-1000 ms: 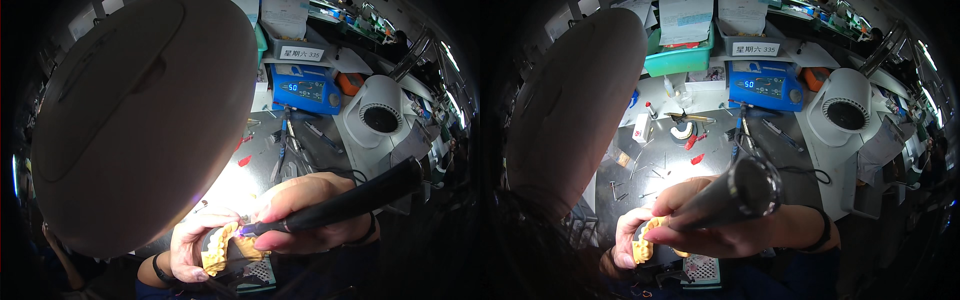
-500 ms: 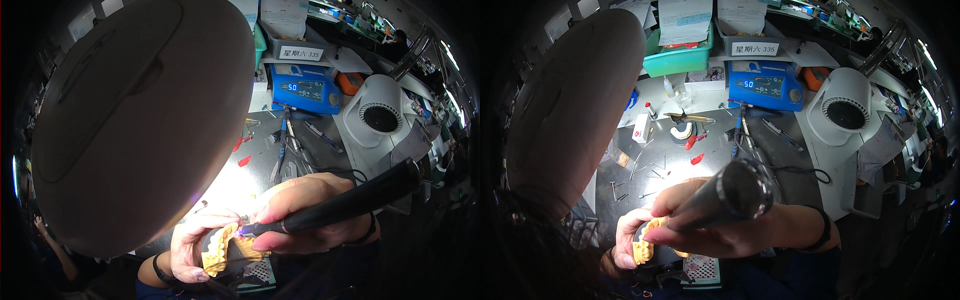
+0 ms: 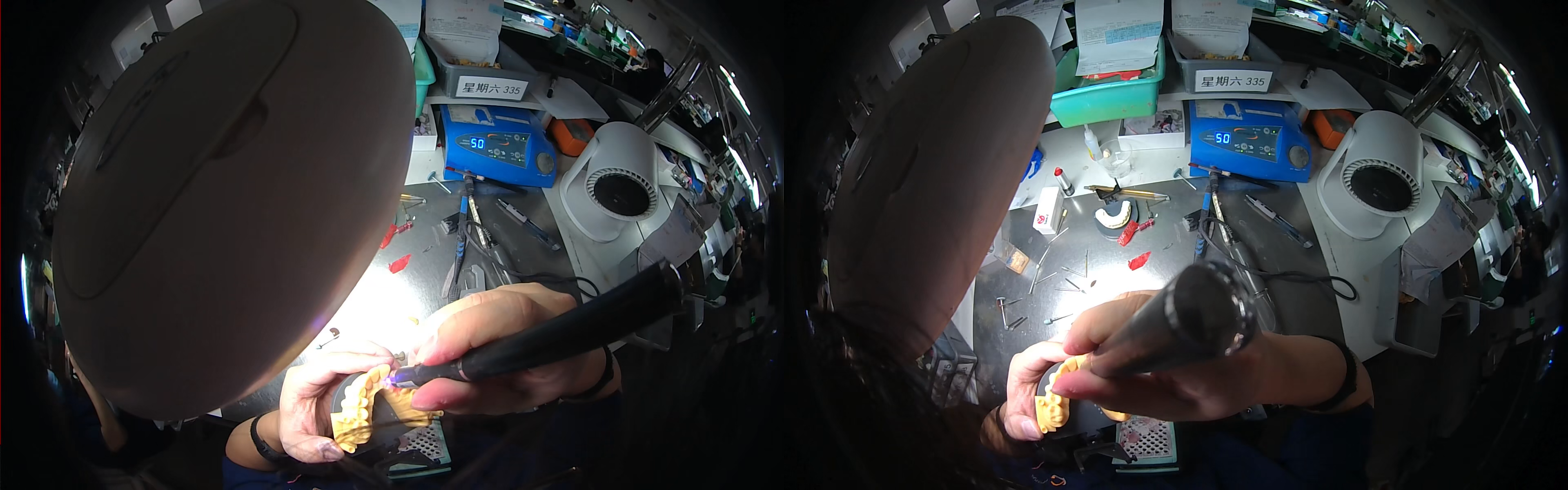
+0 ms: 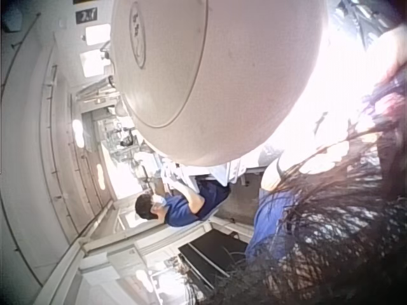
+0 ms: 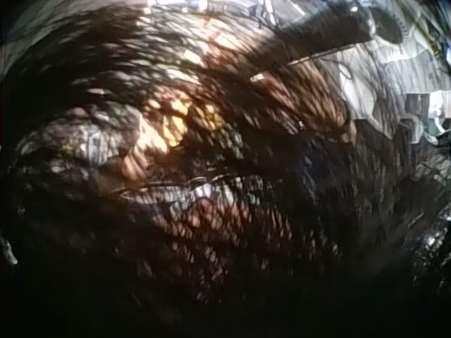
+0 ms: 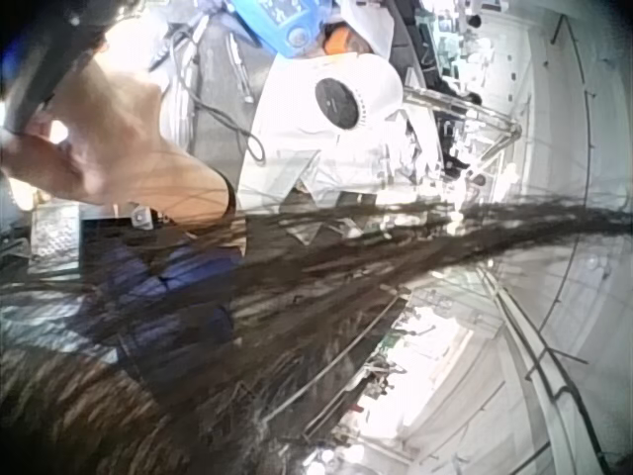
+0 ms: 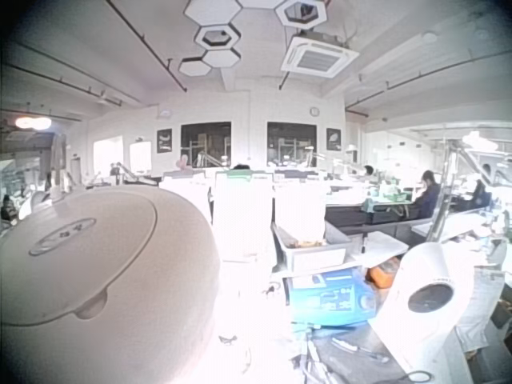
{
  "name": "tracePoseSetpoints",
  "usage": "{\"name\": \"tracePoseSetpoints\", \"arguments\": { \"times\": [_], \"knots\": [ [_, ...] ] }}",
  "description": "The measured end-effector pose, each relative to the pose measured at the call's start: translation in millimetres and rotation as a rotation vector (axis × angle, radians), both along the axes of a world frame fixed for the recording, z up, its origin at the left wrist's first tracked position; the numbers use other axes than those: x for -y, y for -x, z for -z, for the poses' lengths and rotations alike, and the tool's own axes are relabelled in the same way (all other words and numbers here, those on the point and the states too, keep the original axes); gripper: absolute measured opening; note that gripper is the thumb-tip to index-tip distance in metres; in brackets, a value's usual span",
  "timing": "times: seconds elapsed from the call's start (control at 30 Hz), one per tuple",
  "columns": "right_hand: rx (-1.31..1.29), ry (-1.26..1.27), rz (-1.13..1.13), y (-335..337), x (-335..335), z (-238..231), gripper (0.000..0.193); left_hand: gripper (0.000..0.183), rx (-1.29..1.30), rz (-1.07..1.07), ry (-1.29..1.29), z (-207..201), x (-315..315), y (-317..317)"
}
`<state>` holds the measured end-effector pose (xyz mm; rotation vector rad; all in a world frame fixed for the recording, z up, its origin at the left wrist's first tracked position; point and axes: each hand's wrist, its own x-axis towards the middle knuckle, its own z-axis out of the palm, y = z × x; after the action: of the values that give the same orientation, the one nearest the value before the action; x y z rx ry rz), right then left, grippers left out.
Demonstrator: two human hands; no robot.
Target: The person is refining and finishing a dental mold/denture using various specialized tools at a lab bench.
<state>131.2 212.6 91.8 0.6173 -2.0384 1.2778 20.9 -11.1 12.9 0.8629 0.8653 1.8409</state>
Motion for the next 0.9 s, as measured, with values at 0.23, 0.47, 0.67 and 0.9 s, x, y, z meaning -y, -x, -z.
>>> {"name": "tracePoseSetpoints", "arguments": {
  "times": [0.23, 0.47, 0.67, 0.9],
  "knots": [
    [0.033, -0.057, 0.048, -3, 1, -4, 0.039, 0.086, -0.021, 0.007, 0.006, 0, 2, 0],
    [0.418, 0.089, 0.239, -13, 0, -2, 0.026, 0.096, -0.052, -0.054, -0.024, -8, 3, 5],
    [0.822, 0.056, 0.368, -54, -23, 42, 0.020, 0.086, -0.602, -0.401, 0.008, 29, 63, 35],
    [0.824, 0.403, 0.497, -105, -15, 69, 0.017, 0.088, -0.778, -0.474, 0.131, 73, 101, 6]
  ]
}}
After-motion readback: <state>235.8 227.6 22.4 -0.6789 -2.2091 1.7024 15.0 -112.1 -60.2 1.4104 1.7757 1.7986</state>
